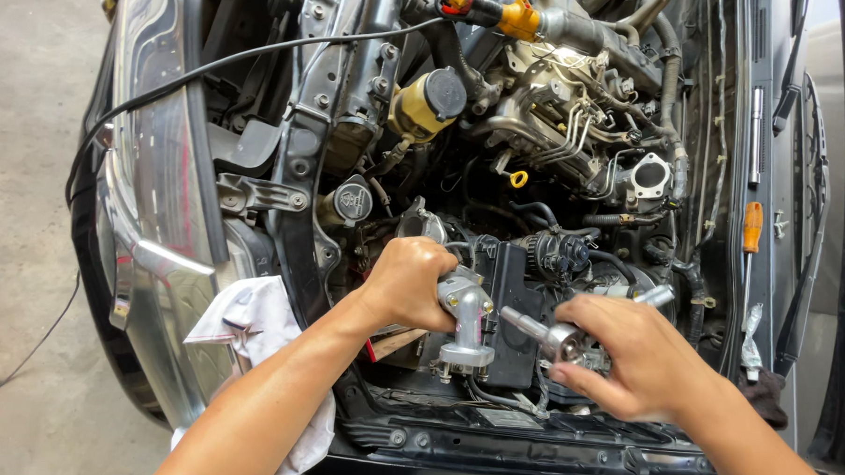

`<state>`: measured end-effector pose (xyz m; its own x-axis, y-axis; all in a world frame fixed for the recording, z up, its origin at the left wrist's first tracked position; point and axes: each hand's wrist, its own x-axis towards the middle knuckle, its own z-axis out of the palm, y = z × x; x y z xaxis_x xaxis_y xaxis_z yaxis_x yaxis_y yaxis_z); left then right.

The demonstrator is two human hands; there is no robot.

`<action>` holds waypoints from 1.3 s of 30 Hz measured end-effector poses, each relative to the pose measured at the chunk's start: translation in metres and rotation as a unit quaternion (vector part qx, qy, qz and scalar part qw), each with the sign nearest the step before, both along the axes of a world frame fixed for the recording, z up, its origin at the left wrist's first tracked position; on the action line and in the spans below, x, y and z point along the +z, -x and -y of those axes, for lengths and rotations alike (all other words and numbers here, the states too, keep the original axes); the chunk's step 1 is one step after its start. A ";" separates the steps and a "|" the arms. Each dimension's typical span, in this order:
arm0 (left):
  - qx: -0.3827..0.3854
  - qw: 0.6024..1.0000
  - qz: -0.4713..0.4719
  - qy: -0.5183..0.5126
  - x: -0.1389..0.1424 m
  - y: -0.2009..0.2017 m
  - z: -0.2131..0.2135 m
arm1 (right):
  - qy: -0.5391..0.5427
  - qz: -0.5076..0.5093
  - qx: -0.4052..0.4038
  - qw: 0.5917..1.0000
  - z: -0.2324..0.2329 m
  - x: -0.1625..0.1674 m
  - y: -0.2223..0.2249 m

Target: The person uses a ratchet to loosen and remove bolts from a throttle body held over the engine bay. They then separate the throttle body halves, inspect the interior, and reassemble the unit by hand-tightening the bolts.

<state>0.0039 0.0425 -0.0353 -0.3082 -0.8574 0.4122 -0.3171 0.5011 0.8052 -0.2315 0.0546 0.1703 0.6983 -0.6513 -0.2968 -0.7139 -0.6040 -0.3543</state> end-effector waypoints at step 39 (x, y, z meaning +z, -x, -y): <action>0.093 0.930 0.226 0.276 0.020 -0.134 -0.117 | 0.063 0.011 0.198 0.978 -0.104 -0.039 -0.069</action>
<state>0.1382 0.1592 -0.0152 -0.4244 -0.6096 0.6695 -0.6824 0.7014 0.2060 -0.1621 0.1584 0.1316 0.9088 -0.3585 -0.2136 -0.4077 -0.8719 -0.2712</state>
